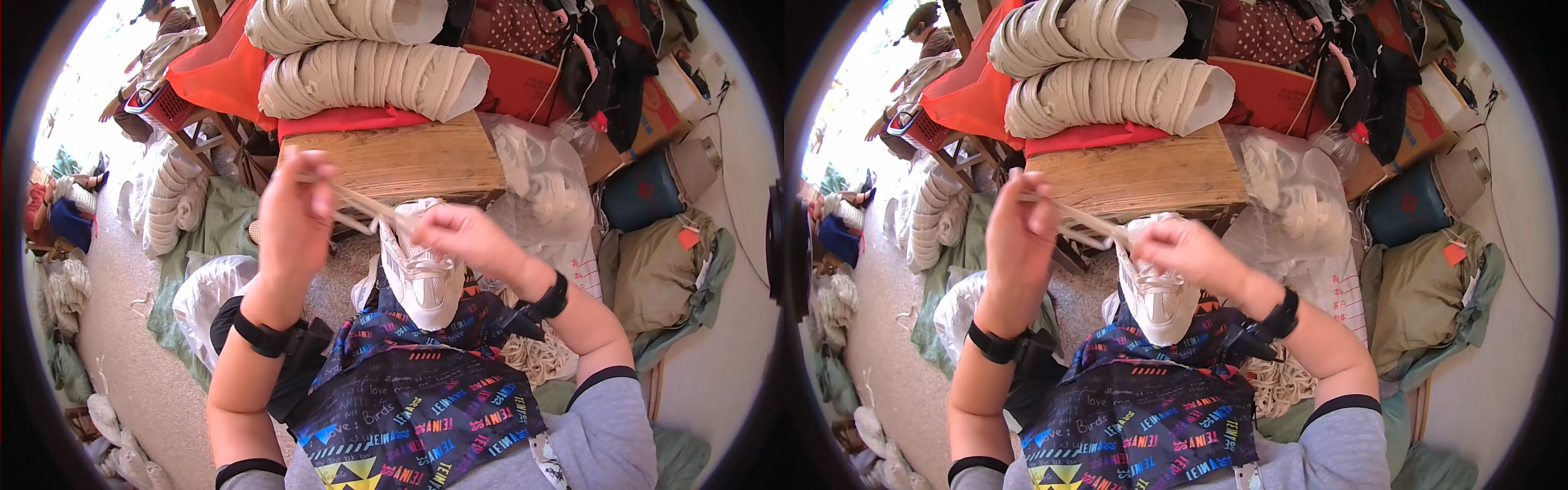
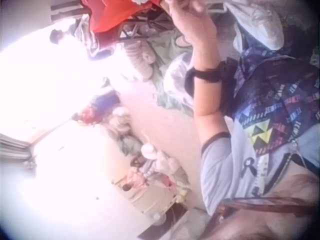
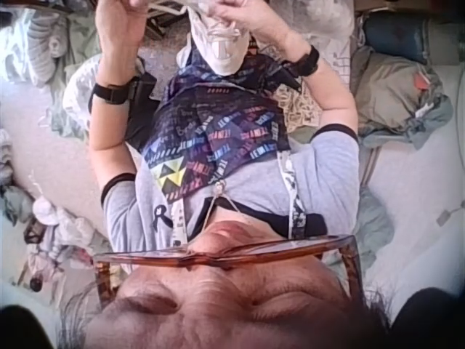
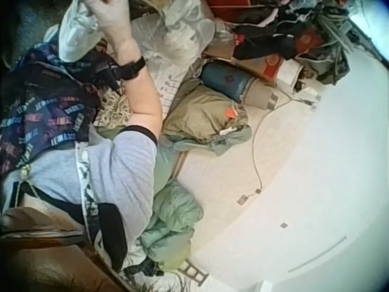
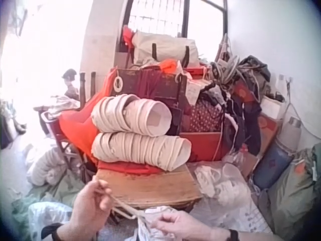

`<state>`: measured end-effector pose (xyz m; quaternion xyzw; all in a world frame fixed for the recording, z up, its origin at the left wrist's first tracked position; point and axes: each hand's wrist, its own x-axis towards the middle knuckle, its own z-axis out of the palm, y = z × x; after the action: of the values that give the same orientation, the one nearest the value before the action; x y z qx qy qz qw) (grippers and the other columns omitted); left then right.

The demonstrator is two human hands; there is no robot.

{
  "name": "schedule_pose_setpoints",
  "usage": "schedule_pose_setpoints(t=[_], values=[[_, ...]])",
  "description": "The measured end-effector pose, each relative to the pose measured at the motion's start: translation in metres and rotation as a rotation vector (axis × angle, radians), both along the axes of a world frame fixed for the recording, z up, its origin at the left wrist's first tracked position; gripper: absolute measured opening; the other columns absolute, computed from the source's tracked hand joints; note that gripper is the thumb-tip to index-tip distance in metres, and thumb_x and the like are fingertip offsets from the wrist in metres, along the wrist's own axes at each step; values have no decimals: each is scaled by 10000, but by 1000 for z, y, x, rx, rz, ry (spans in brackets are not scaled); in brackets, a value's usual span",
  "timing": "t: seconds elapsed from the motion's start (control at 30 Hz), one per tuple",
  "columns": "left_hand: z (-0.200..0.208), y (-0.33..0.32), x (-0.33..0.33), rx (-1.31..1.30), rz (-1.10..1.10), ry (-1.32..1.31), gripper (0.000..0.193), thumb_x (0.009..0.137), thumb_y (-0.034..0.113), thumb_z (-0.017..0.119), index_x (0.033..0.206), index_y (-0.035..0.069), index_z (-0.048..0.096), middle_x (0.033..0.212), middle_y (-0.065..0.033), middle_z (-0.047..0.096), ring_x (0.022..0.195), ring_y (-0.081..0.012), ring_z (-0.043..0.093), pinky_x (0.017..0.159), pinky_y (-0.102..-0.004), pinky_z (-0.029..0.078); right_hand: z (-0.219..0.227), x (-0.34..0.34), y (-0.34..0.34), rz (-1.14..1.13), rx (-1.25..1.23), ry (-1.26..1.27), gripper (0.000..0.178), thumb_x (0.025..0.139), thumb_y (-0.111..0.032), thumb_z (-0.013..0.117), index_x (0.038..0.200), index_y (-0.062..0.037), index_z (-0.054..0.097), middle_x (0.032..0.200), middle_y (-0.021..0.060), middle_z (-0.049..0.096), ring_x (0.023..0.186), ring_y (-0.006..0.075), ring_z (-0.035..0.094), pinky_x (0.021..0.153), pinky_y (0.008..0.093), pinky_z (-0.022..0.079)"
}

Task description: Insert shoe laces into a white shoe upper during manufacturing assembly.

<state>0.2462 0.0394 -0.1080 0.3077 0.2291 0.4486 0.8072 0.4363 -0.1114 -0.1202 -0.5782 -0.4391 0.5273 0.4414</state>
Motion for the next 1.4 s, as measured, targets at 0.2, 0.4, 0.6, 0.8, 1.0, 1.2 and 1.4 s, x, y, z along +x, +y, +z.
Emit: schedule_pose_setpoints(t=[0.2,0.4,0.6,0.8,1.0,1.2,1.4], values=[[-77,21,-26,3,232,13,206,1005,207,502,940,27,580,809,-54,594,640,-109,536,594,-229,443,8,93,-1,-474,172,882,128,963,-147,559,1028,-43,594,605,-55,463,640,105,536,736,326,516],[-96,-57,-3,909,-283,574,106,825,35,716,913,8,662,972,-53,587,805,-123,594,710,-252,509,4,170,-20,-730,223,856,138,976,-152,528,1062,-58,579,605,-72,459,621,108,509,684,312,486],[-107,-59,6,1324,-256,605,176,755,-8,710,917,53,675,937,-87,542,911,-244,548,740,-332,485,10,189,-44,-832,182,708,145,982,-151,517,1079,-60,575,608,-72,477,624,117,510,683,303,478],[-104,-67,9,1353,-208,604,165,765,-21,670,891,70,616,892,-104,557,847,-307,574,734,-389,485,2,190,-55,-887,104,755,135,988,-140,505,1069,-54,571,601,-67,473,584,99,482,669,271,470],[-121,-66,12,1438,-46,650,207,769,-17,663,912,74,546,878,-107,562,791,-309,588,678,-405,490,13,220,-68,-832,132,778,150,985,-128,495,1047,-4,553,556,-65,388,492,83,399,518,241,376],[-130,-71,-2,862,-212,802,96,887,40,619,972,31,575,858,-87,586,692,-196,569,629,-329,470,44,222,-65,-798,238,742,155,988,-130,494,1018,-2,576,567,-67,361,461,67,348,443,230,305],[-104,-29,-22,254,-188,537,323,1035,299,455,887,47,593,735,-5,543,658,-98,514,626,-246,436,13,162,-57,-460,20,411,213,947,-233,631,1019,-33,624,721,-55,550,532,35,430,469,204,350]])
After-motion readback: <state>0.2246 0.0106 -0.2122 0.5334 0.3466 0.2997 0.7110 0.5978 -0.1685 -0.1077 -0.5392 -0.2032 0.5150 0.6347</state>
